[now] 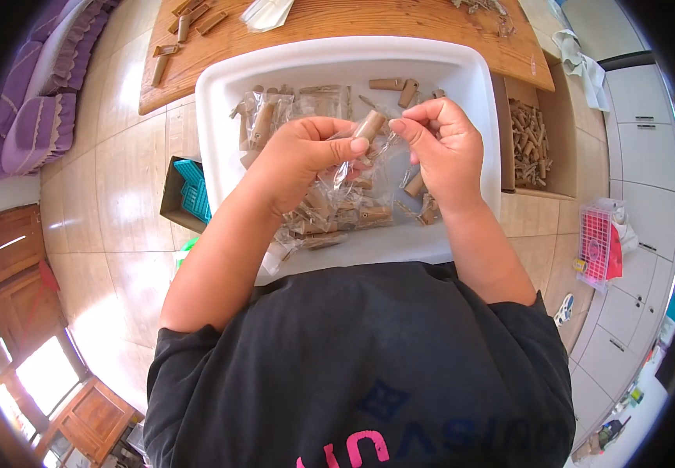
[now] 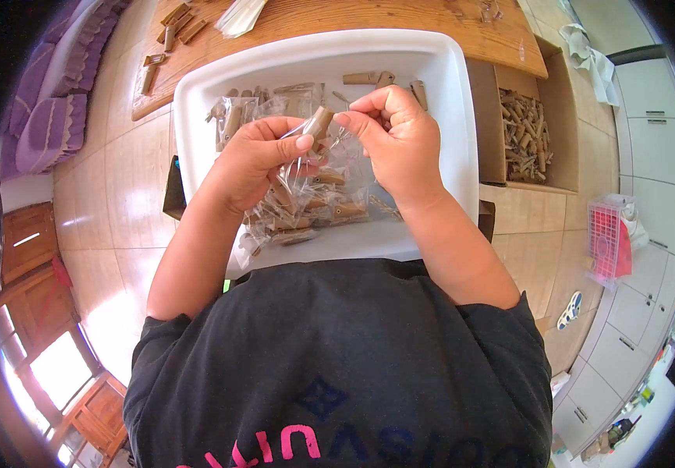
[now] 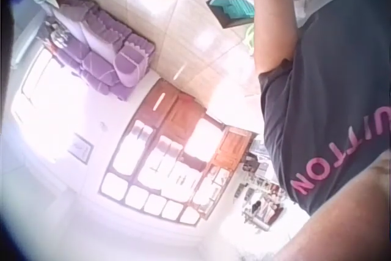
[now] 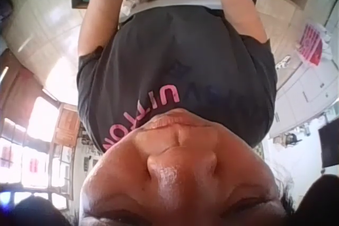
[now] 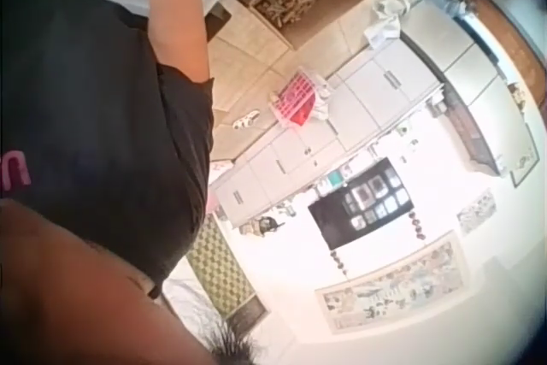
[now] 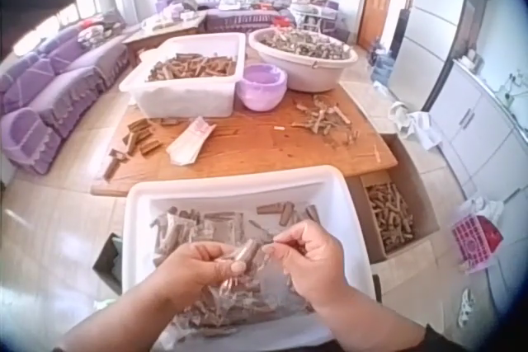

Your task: The person handles small cardboard tubes, which are individually packed in plastic bags, by hand.

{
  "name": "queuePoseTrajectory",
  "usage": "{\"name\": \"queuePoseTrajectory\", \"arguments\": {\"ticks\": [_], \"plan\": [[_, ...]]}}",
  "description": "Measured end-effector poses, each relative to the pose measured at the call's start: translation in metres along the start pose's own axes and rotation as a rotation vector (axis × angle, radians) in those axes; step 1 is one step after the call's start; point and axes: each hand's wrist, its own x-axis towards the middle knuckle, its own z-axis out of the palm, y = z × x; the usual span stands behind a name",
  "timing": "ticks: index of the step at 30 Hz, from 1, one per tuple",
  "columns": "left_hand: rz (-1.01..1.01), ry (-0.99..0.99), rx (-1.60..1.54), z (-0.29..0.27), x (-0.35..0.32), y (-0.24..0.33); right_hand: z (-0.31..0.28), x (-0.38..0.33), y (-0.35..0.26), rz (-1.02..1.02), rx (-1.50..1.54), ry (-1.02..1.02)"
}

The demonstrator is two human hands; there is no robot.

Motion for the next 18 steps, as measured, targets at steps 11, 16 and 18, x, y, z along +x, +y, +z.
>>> {"name": "queuePoseTrajectory", "arguments": {"ticks": [11, 16, 18], "plan": [[-0.009, -0.001, -0.112, -0.0034, 0.0033, -0.0048, 0.0071, -0.0019, 0.0033, -0.207, -0.077, -0.053], [-0.001, 0.023, 0.038, -0.0029, 0.0015, -0.0027, 0.0033, -0.0048, 0.0078, -0.098, -0.095, -0.136], [0.014, 0.037, 0.011, -0.0020, 0.0018, -0.0054, 0.0005, -0.0036, 0.0059, -0.317, -0.273, -0.271]]}}
